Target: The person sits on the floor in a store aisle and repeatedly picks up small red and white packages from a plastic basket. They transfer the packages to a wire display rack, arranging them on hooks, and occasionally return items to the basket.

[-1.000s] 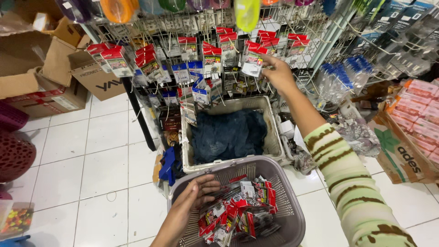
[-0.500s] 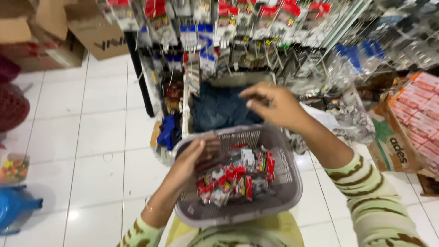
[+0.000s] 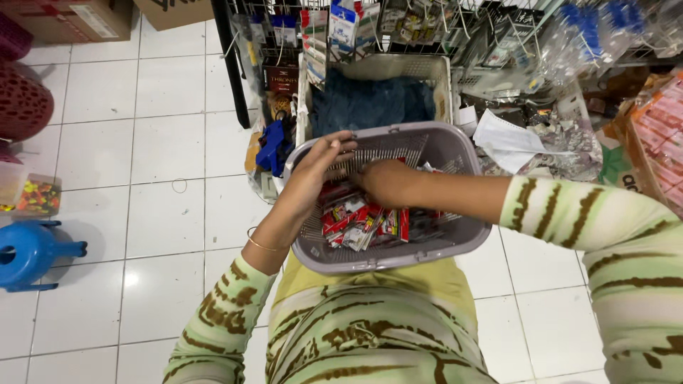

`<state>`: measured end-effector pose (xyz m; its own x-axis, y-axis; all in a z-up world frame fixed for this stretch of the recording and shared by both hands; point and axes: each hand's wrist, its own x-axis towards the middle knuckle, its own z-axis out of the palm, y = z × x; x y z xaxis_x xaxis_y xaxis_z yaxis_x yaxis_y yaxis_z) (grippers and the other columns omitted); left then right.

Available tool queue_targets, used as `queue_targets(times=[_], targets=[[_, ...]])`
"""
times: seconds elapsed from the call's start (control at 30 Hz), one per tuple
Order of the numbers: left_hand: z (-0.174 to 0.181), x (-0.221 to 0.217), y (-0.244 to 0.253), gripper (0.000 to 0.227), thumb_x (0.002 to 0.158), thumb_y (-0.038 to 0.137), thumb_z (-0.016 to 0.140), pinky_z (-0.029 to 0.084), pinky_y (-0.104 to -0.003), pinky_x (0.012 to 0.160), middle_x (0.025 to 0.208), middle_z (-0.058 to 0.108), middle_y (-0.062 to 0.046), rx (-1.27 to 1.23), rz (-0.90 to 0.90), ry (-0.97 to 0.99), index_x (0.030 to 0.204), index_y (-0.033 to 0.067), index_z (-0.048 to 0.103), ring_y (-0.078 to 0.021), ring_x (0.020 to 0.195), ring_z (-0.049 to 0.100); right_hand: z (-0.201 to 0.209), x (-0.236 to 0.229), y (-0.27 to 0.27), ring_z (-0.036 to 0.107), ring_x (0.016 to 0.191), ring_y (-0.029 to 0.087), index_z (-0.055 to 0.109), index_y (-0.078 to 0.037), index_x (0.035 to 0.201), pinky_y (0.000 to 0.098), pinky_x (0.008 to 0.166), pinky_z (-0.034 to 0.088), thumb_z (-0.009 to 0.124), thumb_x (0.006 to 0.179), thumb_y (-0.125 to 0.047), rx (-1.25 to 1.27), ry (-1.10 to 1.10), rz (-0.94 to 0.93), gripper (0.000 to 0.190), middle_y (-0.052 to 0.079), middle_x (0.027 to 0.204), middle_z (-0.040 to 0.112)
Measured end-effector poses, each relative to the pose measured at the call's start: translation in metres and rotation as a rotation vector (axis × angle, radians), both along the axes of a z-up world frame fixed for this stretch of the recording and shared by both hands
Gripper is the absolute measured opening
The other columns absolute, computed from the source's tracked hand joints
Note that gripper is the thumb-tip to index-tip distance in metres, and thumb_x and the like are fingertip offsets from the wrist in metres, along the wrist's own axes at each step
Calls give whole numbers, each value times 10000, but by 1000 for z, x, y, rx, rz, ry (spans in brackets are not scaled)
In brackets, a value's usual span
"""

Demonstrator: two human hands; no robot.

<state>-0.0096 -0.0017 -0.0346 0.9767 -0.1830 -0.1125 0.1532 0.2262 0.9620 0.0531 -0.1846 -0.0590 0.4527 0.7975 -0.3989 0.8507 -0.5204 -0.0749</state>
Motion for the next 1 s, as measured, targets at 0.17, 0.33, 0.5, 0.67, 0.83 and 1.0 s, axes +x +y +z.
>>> queue_targets(times=[0.17,0.33,0.5,0.67,0.83,1.0], targets=[[5,-4,0,607,1072,430,442,363,-594,1112,1487,480,-332,10,-26,-29,1527,28,422,-513,1420,425,-23,12,9,718,954,411,698,-33,1184,551,731,588,716,867,-307,53,21,-7,419,218,989,728],[6,-4,-1,622,1064,454,454,356,-599,1113,1482,482,-337,12,-34,-40,1517,28,433,-517,1418,424,-53,12,19,722,963,389,722,-31,1147,517,734,601,690,894,-250,87,51,2,336,209,999,726],[1,-2,-4,642,1062,467,449,339,-600,1122,1497,451,-356,-34,-34,-29,1532,30,416,-533,1413,411,-40,3,17,732,863,425,745,18,1037,574,720,592,685,857,-198,104,57,-3,288,224,862,734],[7,-6,-6,624,1064,453,452,332,-579,1129,1489,461,-334,-33,-41,-37,1526,35,423,-505,1413,410,-97,24,-4,736,790,395,774,-21,915,541,669,601,648,860,-185,87,-73,38,214,183,772,729],[-13,-1,-7,532,1077,380,485,318,-498,1147,1438,541,-253,-54,62,-76,1497,53,483,-376,1368,456,-19,11,11,734,742,367,789,-58,871,492,615,587,700,804,-237,197,-55,-95,211,132,734,722],[3,-15,-6,471,1077,305,489,303,-485,1187,1392,601,-267,-29,98,-146,1465,41,524,-367,1381,493,54,3,-2,722,900,413,797,-60,930,532,760,562,699,764,-244,413,178,-116,267,173,868,762]])
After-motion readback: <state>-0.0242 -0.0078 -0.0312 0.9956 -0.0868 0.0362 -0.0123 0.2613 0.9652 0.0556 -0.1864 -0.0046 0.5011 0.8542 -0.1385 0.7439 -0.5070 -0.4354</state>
